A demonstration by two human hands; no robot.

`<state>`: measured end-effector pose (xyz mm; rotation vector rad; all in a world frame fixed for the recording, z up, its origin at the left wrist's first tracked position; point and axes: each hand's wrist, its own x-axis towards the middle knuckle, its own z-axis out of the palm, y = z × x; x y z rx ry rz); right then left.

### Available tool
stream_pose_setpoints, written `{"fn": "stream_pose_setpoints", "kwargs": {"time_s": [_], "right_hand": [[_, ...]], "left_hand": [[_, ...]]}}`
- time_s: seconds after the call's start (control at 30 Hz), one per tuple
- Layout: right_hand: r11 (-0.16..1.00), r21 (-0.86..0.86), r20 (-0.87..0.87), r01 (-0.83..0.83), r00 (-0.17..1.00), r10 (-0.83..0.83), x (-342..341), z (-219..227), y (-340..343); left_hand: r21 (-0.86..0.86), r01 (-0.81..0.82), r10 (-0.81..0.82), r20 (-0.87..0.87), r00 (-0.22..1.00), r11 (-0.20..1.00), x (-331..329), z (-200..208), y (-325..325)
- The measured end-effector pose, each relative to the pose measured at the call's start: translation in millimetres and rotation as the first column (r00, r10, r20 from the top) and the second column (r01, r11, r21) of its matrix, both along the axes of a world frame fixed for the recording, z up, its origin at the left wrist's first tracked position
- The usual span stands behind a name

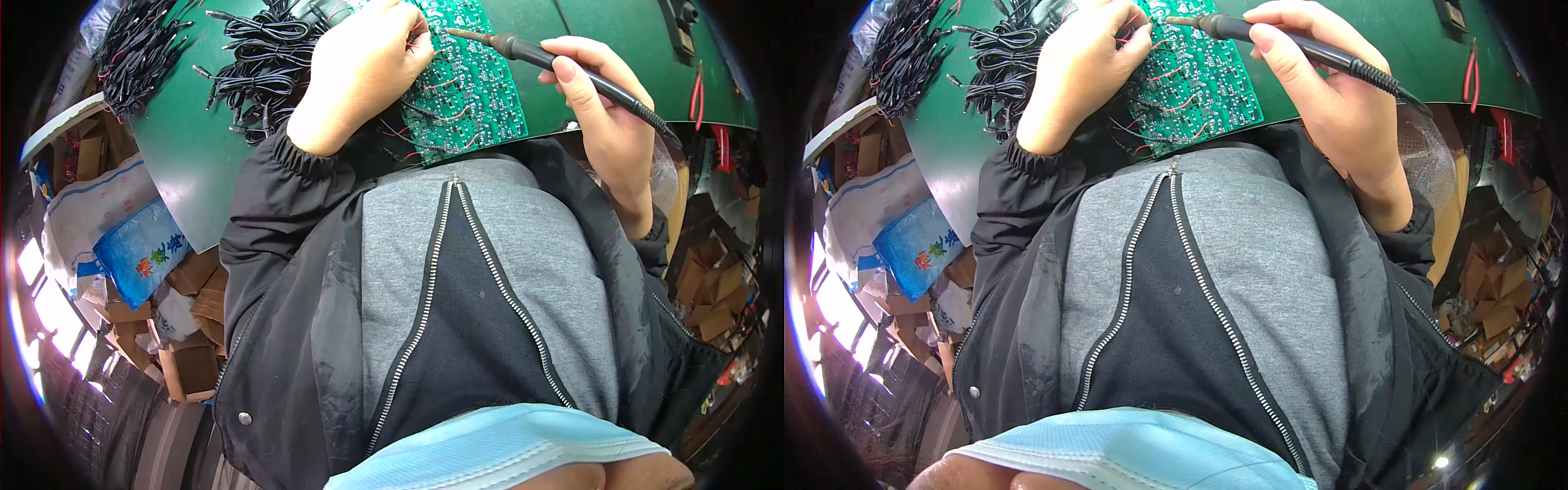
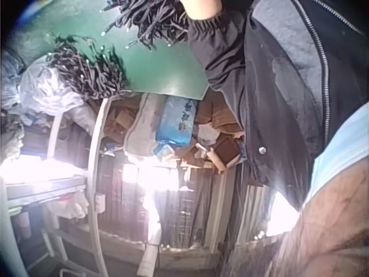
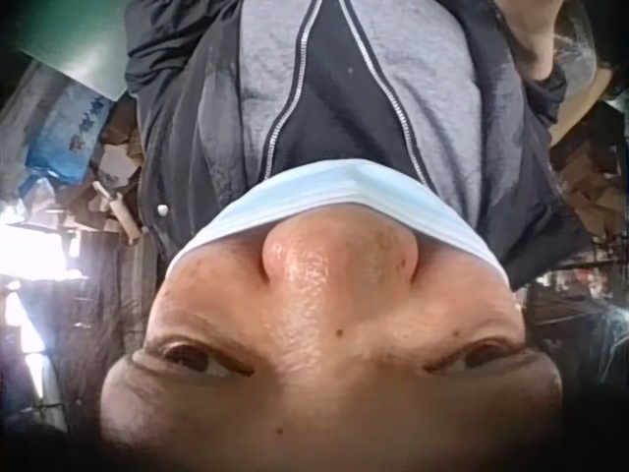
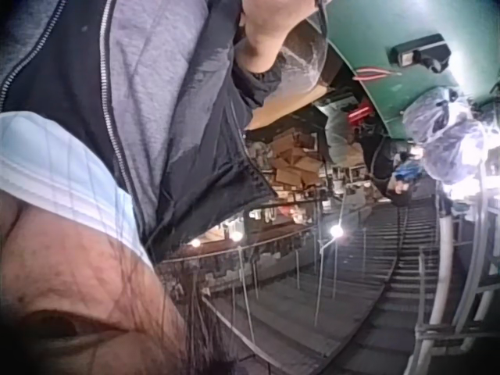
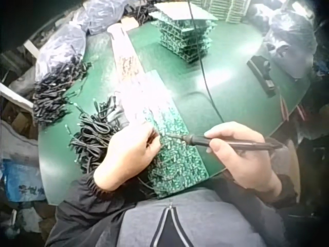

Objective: Soldering wires or components onto a printed circuit board.

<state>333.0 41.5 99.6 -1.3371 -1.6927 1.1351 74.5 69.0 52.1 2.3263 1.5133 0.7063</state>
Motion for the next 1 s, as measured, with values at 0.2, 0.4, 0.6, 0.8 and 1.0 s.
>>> {"fn": "stream_pose_setpoints", "kwargs": {"time_s": [0.2,0.4,0.6,0.8,1.0], "right_hand": [[0.999,-0.033,-0.016,-0.008,1.0,0.007,-2.7,0.5,3.3],[0.985,0.1,0.038,-0.142,0.99,0.139,-3.3,2.4,11.2],[0.777,0.371,0.365,-0.509,0.849,0.382,-5.7,21.1,20.5],[0.981,0.168,0.074,-0.095,0.994,0.084,-1.7,20.0,-0.4],[0.982,0.165,0.085,-0.097,0.993,0.084,9.3,9.7,1.9]], "left_hand": [[-0.024,-0.01,0.01,-0.008,1.0,1.0,-0.3,0.6,0.3],[-0.02,-0.016,0.016,-0.008,1.0,1.0,-0.9,-0.1,1.9],[0.006,-0.015,0.015,-0.014,1.0,1.0,0.4,0.4,2.0],[0.046,-0.01,0.011,-0.022,1.0,0.999,-0.4,-0.2,0.5],[0.009,-0.02,0.02,-0.017,1.0,1.0,0.1,1.0,-1.5]]}}
